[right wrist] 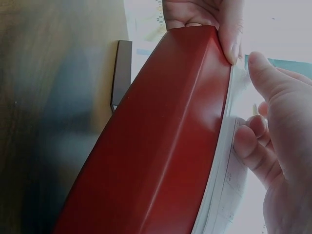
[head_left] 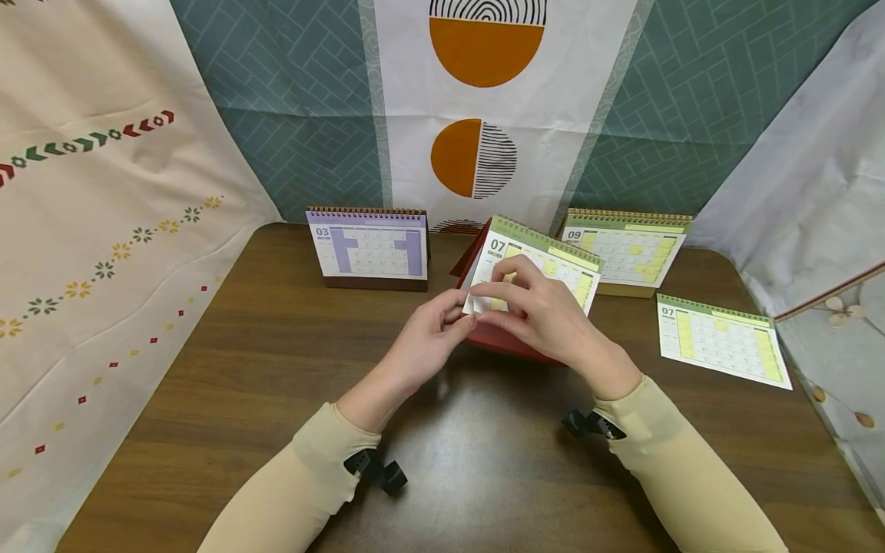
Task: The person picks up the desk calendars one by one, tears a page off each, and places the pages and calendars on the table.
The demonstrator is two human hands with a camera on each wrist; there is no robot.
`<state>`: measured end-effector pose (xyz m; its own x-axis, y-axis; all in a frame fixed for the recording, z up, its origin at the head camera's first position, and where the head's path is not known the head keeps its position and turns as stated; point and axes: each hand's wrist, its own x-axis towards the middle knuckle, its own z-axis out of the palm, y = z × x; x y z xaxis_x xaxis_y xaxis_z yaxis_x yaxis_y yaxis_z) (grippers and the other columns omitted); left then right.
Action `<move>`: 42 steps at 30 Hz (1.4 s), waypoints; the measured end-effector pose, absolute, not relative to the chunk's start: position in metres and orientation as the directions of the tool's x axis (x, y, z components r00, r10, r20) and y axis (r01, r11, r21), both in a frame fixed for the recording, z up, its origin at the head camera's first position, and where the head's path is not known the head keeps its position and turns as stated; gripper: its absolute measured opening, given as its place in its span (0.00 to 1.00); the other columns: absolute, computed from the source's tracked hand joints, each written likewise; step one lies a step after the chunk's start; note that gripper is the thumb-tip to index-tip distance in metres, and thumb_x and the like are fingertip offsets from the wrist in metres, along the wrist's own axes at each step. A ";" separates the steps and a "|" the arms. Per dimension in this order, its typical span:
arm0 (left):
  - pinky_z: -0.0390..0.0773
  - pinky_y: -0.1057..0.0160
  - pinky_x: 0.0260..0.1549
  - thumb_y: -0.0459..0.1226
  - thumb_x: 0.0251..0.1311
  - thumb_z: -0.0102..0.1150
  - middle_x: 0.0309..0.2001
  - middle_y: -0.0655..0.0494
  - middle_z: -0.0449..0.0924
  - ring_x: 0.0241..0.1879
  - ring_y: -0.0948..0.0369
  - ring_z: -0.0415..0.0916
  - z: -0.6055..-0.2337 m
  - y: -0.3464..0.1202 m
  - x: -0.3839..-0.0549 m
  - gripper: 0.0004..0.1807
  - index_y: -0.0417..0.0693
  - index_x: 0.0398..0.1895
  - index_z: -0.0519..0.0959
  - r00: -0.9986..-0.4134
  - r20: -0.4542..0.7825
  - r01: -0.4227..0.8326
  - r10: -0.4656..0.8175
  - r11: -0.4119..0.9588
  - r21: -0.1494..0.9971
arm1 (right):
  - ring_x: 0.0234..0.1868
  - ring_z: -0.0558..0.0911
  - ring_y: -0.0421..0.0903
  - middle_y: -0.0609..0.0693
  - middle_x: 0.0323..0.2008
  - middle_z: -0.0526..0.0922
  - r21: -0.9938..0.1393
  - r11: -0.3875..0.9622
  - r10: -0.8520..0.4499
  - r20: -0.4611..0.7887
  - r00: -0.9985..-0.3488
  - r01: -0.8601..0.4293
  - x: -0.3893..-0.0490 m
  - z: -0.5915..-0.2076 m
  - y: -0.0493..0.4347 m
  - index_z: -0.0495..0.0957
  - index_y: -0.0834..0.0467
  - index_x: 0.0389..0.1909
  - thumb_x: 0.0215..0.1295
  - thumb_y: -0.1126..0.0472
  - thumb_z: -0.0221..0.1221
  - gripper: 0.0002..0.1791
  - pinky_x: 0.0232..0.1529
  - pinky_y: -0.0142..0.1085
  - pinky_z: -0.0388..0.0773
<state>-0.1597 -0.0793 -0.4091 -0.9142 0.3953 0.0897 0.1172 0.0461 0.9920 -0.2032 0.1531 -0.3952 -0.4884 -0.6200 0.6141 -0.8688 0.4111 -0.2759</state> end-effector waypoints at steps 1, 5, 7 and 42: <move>0.82 0.56 0.57 0.30 0.84 0.55 0.59 0.48 0.89 0.50 0.59 0.86 -0.409 -0.079 -0.160 0.15 0.39 0.67 0.78 -0.914 0.088 0.115 0.395 0.045 0.992 | 0.28 0.74 0.41 0.52 0.53 0.76 -0.277 0.409 -0.617 0.618 -0.487 -0.869 -0.203 -0.396 0.153 0.89 0.49 0.59 0.61 0.61 0.82 0.25 0.29 0.37 0.77; 0.82 0.56 0.57 0.30 0.84 0.55 0.59 0.48 0.89 0.51 0.58 0.86 -0.409 -0.079 -0.160 0.16 0.39 0.68 0.78 -0.915 0.087 0.114 0.394 0.045 0.992 | 0.27 0.74 0.41 0.53 0.54 0.77 -0.282 0.397 -0.607 0.634 -0.480 -0.874 -0.204 -0.397 0.154 0.89 0.49 0.58 0.60 0.62 0.82 0.25 0.29 0.37 0.77; 0.82 0.57 0.57 0.30 0.84 0.55 0.60 0.48 0.89 0.51 0.58 0.86 -0.409 -0.079 -0.159 0.16 0.39 0.69 0.78 -0.915 0.088 0.116 0.395 0.048 0.992 | 0.27 0.73 0.40 0.52 0.55 0.77 -0.288 0.387 -0.604 0.639 -0.476 -0.876 -0.203 -0.398 0.155 0.88 0.50 0.58 0.60 0.63 0.82 0.25 0.28 0.36 0.75; 0.82 0.57 0.55 0.30 0.83 0.56 0.59 0.46 0.89 0.49 0.60 0.85 -0.410 -0.077 -0.160 0.16 0.37 0.68 0.78 -0.910 0.101 0.139 0.401 0.066 0.988 | 0.30 0.76 0.42 0.54 0.58 0.79 -0.297 0.361 -0.582 0.669 -0.463 -0.884 -0.204 -0.409 0.161 0.86 0.51 0.62 0.68 0.58 0.78 0.23 0.31 0.37 0.77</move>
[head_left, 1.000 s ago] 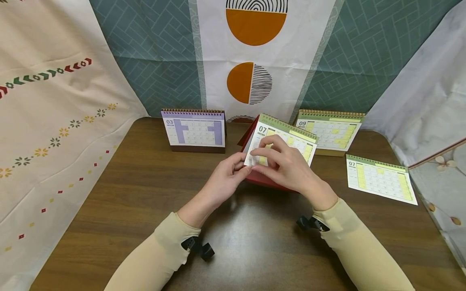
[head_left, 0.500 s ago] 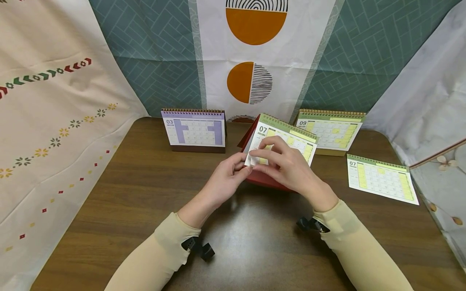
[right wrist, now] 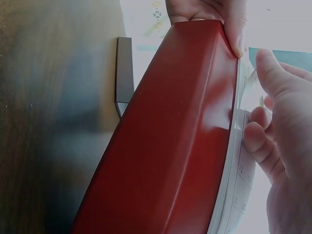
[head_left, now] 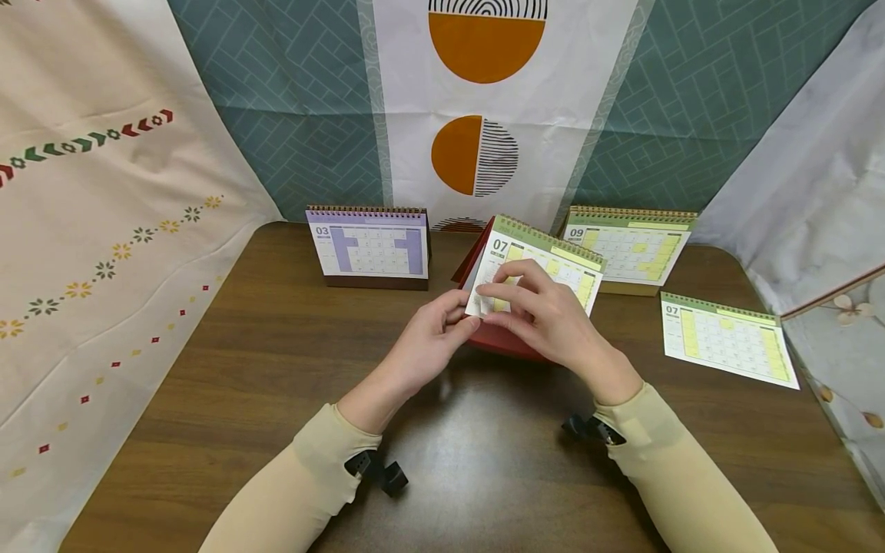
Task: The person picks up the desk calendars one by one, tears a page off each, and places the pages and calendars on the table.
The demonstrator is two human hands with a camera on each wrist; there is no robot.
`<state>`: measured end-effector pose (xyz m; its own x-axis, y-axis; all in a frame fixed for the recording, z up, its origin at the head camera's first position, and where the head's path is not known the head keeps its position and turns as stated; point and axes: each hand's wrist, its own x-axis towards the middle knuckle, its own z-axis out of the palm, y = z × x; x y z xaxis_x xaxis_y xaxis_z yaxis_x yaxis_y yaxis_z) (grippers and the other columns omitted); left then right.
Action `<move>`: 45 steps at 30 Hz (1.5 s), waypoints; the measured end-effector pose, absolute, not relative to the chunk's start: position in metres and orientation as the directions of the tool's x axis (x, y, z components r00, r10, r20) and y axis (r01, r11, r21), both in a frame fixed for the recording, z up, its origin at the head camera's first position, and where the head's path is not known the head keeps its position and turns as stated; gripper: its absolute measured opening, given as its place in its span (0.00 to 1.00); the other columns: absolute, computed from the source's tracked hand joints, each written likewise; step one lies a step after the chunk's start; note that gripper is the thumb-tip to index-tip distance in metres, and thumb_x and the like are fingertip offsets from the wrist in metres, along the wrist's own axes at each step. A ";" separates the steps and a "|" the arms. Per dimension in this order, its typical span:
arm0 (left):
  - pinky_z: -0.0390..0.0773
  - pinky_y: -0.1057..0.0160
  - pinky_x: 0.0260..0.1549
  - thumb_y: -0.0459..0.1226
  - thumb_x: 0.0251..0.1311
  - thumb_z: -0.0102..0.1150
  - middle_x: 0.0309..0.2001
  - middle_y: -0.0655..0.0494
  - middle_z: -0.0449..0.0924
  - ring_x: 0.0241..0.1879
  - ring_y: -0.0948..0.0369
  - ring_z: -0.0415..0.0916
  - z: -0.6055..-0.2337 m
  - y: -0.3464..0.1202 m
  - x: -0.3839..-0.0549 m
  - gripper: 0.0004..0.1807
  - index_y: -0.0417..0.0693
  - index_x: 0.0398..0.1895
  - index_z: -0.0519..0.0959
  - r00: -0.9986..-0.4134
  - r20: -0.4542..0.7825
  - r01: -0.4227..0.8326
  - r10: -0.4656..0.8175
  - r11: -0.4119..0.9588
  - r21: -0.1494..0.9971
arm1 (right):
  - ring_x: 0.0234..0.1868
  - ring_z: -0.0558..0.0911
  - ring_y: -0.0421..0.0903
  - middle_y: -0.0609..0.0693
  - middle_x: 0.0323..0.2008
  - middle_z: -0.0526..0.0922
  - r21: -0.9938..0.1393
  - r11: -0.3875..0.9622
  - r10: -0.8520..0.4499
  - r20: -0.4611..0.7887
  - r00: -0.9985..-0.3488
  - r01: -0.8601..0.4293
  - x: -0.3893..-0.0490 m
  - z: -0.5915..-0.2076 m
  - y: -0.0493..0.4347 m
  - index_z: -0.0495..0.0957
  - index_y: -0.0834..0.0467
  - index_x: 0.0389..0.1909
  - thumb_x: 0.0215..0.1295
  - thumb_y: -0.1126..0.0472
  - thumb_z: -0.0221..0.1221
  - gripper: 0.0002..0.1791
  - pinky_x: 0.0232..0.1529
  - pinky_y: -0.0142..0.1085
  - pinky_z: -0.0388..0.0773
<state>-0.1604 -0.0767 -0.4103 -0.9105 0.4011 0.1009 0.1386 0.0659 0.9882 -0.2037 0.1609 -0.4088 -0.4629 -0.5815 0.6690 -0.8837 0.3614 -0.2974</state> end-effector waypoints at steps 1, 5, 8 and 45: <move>0.81 0.59 0.55 0.30 0.83 0.56 0.59 0.45 0.89 0.50 0.60 0.85 -0.410 -0.077 -0.160 0.16 0.37 0.68 0.77 -0.910 0.102 0.140 0.401 0.066 0.988 | 0.30 0.76 0.43 0.55 0.58 0.79 -0.292 0.363 -0.583 0.670 -0.460 -0.885 -0.204 -0.409 0.161 0.86 0.50 0.62 0.67 0.59 0.78 0.24 0.31 0.37 0.78; 0.81 0.61 0.54 0.29 0.83 0.56 0.60 0.45 0.89 0.51 0.60 0.85 -0.411 -0.077 -0.161 0.16 0.37 0.68 0.77 -0.910 0.107 0.145 0.401 0.064 0.987 | 0.34 0.78 0.46 0.55 0.59 0.78 -0.279 0.364 -0.585 0.674 -0.451 -0.889 -0.203 -0.408 0.161 0.86 0.50 0.63 0.62 0.64 0.81 0.28 0.32 0.39 0.78; 0.81 0.61 0.54 0.29 0.83 0.56 0.59 0.45 0.89 0.51 0.60 0.84 -0.411 -0.077 -0.161 0.16 0.37 0.68 0.78 -0.909 0.112 0.150 0.402 0.063 0.987 | 0.33 0.78 0.46 0.56 0.59 0.78 -0.274 0.362 -0.583 0.679 -0.446 -0.891 -0.203 -0.408 0.161 0.86 0.50 0.63 0.63 0.63 0.80 0.27 0.32 0.40 0.78; 0.82 0.45 0.57 0.30 0.83 0.56 0.57 0.46 0.90 0.48 0.61 0.85 -0.410 -0.074 -0.160 0.14 0.37 0.66 0.78 -0.908 0.105 0.147 0.406 0.073 0.986 | 0.32 0.76 0.42 0.53 0.52 0.82 -0.375 0.305 -0.519 0.705 -0.483 -0.875 -0.204 -0.410 0.161 0.88 0.54 0.58 0.66 0.57 0.76 0.21 0.34 0.32 0.73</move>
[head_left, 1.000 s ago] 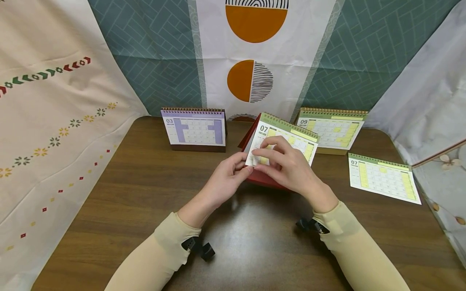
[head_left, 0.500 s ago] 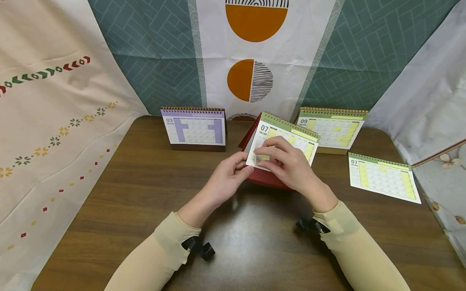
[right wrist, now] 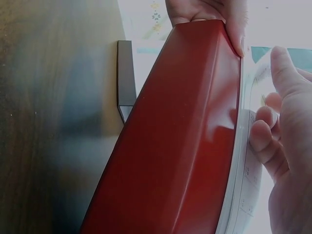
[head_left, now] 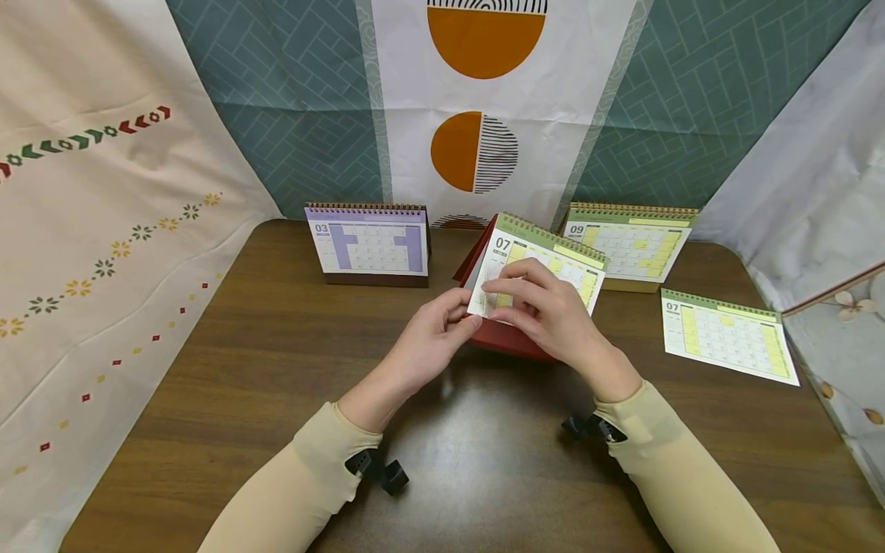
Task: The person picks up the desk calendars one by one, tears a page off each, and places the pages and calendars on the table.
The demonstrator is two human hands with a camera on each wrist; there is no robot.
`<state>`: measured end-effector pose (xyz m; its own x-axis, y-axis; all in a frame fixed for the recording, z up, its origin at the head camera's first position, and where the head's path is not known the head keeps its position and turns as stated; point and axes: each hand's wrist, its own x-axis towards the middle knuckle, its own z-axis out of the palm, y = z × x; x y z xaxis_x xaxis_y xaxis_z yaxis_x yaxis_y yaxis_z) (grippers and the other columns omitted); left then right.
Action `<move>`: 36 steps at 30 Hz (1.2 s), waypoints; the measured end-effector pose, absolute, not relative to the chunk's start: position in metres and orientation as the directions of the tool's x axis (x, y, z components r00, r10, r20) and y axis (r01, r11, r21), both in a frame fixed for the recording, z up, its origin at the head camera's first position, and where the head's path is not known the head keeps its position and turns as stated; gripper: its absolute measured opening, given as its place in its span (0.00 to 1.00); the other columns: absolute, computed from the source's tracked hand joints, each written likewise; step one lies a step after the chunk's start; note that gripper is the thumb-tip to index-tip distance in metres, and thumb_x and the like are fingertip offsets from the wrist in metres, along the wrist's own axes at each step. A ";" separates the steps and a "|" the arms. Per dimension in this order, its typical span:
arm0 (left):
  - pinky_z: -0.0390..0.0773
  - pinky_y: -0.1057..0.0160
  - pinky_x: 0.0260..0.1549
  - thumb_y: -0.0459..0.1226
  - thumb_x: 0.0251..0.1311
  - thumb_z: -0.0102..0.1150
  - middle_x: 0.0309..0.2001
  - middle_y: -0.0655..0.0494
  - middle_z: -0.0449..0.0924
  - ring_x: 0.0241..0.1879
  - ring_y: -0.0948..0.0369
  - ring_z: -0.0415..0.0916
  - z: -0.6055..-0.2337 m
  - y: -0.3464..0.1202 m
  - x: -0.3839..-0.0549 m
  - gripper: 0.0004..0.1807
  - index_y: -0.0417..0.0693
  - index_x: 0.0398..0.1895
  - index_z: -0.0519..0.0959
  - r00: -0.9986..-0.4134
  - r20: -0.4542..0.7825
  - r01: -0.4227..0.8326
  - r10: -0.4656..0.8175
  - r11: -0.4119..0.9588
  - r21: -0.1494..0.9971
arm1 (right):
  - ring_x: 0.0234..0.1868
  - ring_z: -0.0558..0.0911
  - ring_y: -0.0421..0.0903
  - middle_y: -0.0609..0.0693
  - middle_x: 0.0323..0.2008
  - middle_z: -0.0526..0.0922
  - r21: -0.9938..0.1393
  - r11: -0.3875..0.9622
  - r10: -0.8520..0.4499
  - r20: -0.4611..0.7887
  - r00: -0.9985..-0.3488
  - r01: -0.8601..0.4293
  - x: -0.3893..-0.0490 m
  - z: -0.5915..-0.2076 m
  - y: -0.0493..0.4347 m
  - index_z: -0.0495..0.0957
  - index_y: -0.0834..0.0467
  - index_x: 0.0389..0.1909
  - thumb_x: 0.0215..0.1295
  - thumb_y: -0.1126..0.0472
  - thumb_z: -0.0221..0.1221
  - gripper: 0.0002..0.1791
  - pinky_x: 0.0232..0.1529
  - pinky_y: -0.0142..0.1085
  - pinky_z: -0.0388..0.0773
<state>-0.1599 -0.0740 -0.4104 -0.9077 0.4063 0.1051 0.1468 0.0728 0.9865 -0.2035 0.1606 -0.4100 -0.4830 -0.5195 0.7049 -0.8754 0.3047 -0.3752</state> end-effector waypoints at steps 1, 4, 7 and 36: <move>0.81 0.44 0.57 0.30 0.83 0.56 0.57 0.46 0.90 0.48 0.61 0.85 -0.411 -0.074 -0.160 0.15 0.37 0.66 0.78 -0.908 0.105 0.146 0.406 0.072 0.987 | 0.33 0.76 0.42 0.53 0.52 0.82 -0.375 0.307 -0.518 0.705 -0.484 -0.875 -0.204 -0.410 0.161 0.88 0.53 0.58 0.65 0.59 0.76 0.21 0.34 0.32 0.74; 0.82 0.47 0.57 0.30 0.83 0.57 0.57 0.46 0.90 0.48 0.61 0.85 -0.411 -0.074 -0.159 0.15 0.37 0.67 0.78 -0.909 0.103 0.145 0.405 0.074 0.987 | 0.31 0.75 0.41 0.53 0.52 0.82 -0.372 0.308 -0.514 0.710 -0.482 -0.876 -0.204 -0.411 0.160 0.88 0.54 0.58 0.69 0.54 0.74 0.18 0.32 0.32 0.73; 0.82 0.46 0.58 0.30 0.83 0.57 0.58 0.46 0.90 0.49 0.61 0.85 -0.410 -0.074 -0.159 0.15 0.37 0.67 0.78 -0.909 0.101 0.141 0.404 0.072 0.987 | 0.28 0.74 0.39 0.53 0.53 0.82 -0.378 0.300 -0.511 0.711 -0.482 -0.876 -0.204 -0.411 0.160 0.86 0.54 0.58 0.76 0.43 0.68 0.21 0.30 0.30 0.71; 0.83 0.49 0.56 0.29 0.83 0.56 0.57 0.46 0.90 0.49 0.60 0.86 -0.410 -0.073 -0.159 0.15 0.37 0.66 0.79 -0.905 0.122 0.165 0.407 0.073 0.984 | 0.30 0.76 0.40 0.53 0.51 0.83 -0.385 0.297 -0.497 0.719 -0.486 -0.874 -0.202 -0.411 0.160 0.87 0.55 0.57 0.75 0.40 0.68 0.24 0.32 0.30 0.73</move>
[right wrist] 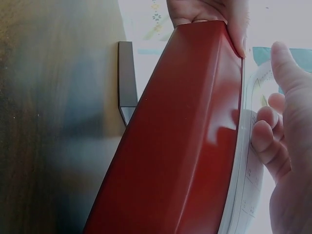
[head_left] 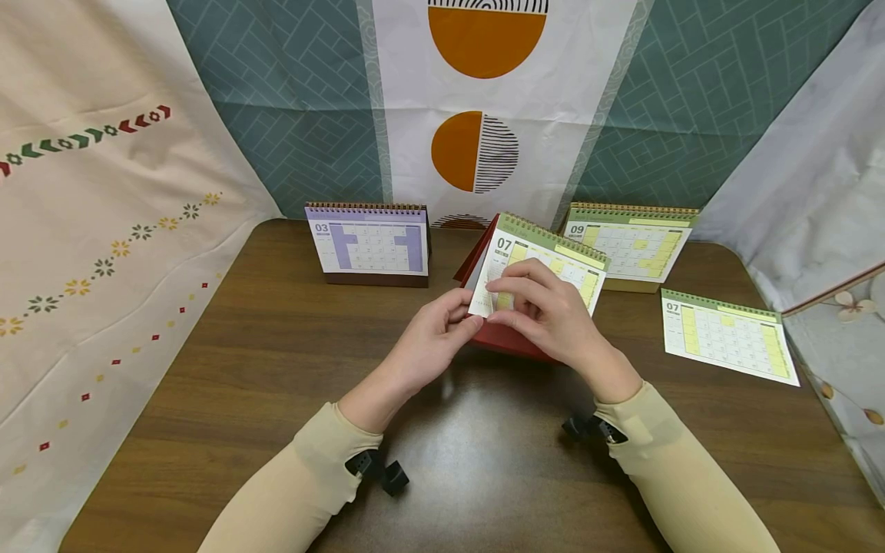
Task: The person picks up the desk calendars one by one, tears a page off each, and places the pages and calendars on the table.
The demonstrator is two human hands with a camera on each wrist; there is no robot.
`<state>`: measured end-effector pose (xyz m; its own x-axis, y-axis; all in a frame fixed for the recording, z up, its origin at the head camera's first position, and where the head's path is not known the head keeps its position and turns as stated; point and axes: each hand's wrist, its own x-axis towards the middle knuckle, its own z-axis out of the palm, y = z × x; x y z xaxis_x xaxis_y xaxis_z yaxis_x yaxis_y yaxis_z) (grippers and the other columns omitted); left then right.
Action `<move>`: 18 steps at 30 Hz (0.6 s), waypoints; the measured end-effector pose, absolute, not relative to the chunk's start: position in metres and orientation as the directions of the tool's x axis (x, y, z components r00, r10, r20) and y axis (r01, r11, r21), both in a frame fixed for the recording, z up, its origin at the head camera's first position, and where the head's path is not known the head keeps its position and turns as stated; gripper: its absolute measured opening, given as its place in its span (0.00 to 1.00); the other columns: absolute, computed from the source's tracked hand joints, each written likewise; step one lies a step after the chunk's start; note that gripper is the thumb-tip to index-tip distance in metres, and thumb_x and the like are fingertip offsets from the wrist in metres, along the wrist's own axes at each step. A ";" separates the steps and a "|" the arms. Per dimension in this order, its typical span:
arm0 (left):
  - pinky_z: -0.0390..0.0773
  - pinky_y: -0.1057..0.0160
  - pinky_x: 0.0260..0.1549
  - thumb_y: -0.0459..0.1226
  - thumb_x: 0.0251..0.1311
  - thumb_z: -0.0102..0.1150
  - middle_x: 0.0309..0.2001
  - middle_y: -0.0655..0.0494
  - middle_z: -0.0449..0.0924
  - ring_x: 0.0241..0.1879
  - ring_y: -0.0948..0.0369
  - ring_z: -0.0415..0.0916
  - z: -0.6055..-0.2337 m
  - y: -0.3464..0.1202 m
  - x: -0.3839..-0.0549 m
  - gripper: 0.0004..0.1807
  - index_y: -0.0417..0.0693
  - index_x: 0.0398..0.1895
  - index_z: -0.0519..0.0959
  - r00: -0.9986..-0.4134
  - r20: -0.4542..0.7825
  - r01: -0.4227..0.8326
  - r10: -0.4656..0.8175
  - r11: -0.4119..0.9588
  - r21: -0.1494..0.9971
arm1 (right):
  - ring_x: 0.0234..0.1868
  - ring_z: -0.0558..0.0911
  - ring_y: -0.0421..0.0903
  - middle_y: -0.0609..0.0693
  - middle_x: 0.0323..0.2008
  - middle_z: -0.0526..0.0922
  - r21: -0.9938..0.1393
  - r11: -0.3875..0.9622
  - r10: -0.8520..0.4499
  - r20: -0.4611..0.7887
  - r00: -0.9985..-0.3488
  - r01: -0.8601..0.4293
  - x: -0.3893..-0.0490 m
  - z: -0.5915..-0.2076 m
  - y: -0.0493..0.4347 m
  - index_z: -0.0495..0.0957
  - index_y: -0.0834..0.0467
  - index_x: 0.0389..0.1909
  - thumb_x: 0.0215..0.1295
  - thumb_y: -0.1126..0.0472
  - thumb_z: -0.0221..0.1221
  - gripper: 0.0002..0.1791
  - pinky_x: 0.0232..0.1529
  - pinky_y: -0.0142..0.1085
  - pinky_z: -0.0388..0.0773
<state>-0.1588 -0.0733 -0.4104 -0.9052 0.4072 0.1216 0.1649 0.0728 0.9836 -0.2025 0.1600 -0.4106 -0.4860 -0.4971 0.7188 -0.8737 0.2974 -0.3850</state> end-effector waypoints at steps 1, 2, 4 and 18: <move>0.83 0.47 0.57 0.29 0.83 0.56 0.57 0.46 0.90 0.49 0.59 0.86 -0.411 -0.073 -0.159 0.15 0.37 0.66 0.79 -0.905 0.121 0.164 0.407 0.072 0.984 | 0.31 0.76 0.41 0.53 0.51 0.83 -0.384 0.299 -0.498 0.718 -0.486 -0.874 -0.202 -0.410 0.160 0.87 0.55 0.57 0.74 0.42 0.69 0.23 0.33 0.30 0.73; 0.82 0.46 0.57 0.30 0.83 0.56 0.57 0.46 0.90 0.49 0.59 0.86 -0.411 -0.073 -0.159 0.15 0.37 0.66 0.79 -0.905 0.120 0.163 0.407 0.073 0.984 | 0.31 0.76 0.41 0.53 0.51 0.83 -0.382 0.300 -0.498 0.718 -0.485 -0.874 -0.202 -0.410 0.160 0.88 0.55 0.57 0.72 0.44 0.71 0.22 0.34 0.30 0.73; 0.82 0.45 0.58 0.30 0.83 0.56 0.57 0.46 0.90 0.49 0.59 0.86 -0.411 -0.073 -0.159 0.15 0.37 0.66 0.79 -0.905 0.119 0.162 0.408 0.073 0.984 | 0.32 0.77 0.42 0.53 0.51 0.83 -0.375 0.302 -0.500 0.720 -0.481 -0.876 -0.202 -0.410 0.160 0.88 0.54 0.57 0.68 0.49 0.74 0.21 0.35 0.31 0.73; 0.83 0.45 0.58 0.29 0.83 0.55 0.57 0.45 0.90 0.50 0.59 0.87 -0.411 -0.073 -0.158 0.15 0.37 0.66 0.78 -0.900 0.120 0.156 0.418 0.053 0.986 | 0.32 0.78 0.45 0.54 0.48 0.83 -0.222 0.343 -0.512 0.770 -0.380 -0.913 -0.204 -0.414 0.159 0.90 0.54 0.57 0.78 0.45 0.67 0.20 0.30 0.36 0.76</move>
